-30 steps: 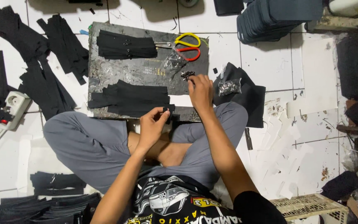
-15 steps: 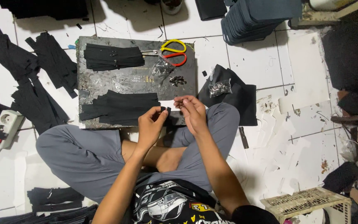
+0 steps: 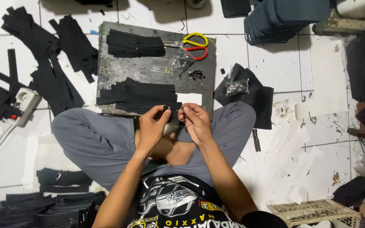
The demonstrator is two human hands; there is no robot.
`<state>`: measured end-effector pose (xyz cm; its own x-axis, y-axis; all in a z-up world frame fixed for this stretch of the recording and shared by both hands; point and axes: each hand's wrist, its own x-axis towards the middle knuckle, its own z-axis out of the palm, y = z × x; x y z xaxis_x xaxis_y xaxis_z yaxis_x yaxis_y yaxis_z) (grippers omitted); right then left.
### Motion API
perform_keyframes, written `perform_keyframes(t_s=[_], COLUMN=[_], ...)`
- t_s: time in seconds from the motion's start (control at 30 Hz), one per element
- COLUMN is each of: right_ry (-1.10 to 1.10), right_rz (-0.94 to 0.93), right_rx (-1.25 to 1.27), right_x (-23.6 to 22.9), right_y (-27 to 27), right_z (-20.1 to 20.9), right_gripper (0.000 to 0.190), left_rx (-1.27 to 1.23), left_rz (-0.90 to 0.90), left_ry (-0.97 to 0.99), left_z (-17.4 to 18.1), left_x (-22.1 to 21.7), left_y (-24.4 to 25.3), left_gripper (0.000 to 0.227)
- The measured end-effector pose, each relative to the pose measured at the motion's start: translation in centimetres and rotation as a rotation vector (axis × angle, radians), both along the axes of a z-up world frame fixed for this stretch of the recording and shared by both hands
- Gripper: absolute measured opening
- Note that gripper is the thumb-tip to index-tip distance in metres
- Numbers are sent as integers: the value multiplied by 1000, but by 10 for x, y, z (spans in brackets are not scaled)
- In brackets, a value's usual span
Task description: Assembling small leather components and hardware by hand on a workshop floor.
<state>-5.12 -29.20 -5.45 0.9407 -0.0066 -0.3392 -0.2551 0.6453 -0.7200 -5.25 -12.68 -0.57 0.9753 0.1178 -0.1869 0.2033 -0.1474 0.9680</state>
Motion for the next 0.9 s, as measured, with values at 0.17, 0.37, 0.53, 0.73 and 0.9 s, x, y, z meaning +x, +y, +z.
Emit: perform_keyframes(t_s=[0.17, 0.37, 0.53, 0.73, 0.9], right_ry=[-21, -42, -64, -81, -62], right_rz=[43, -4, -57, -116, -97], right_rx=[-77, -218, -316, -343, -242], right_x=[-6, -14, -18, -20, -20], right_y=[12, 27, 35, 36, 33], right_z=[4, 6, 7, 13, 25], right_gripper=[28, 25, 22, 22, 24], left_rx=[7, -18, -29, -31, -13], left_rz=[33, 52, 72, 58, 35], left_ry=[-7, -46, -70, -57, -43], left_z=[3, -5, -1, 0, 13], left_x=[-6, -15, -19, -22, -22], left_y=[17, 26, 30, 30, 26], left_gripper=[11, 10, 9, 9, 10])
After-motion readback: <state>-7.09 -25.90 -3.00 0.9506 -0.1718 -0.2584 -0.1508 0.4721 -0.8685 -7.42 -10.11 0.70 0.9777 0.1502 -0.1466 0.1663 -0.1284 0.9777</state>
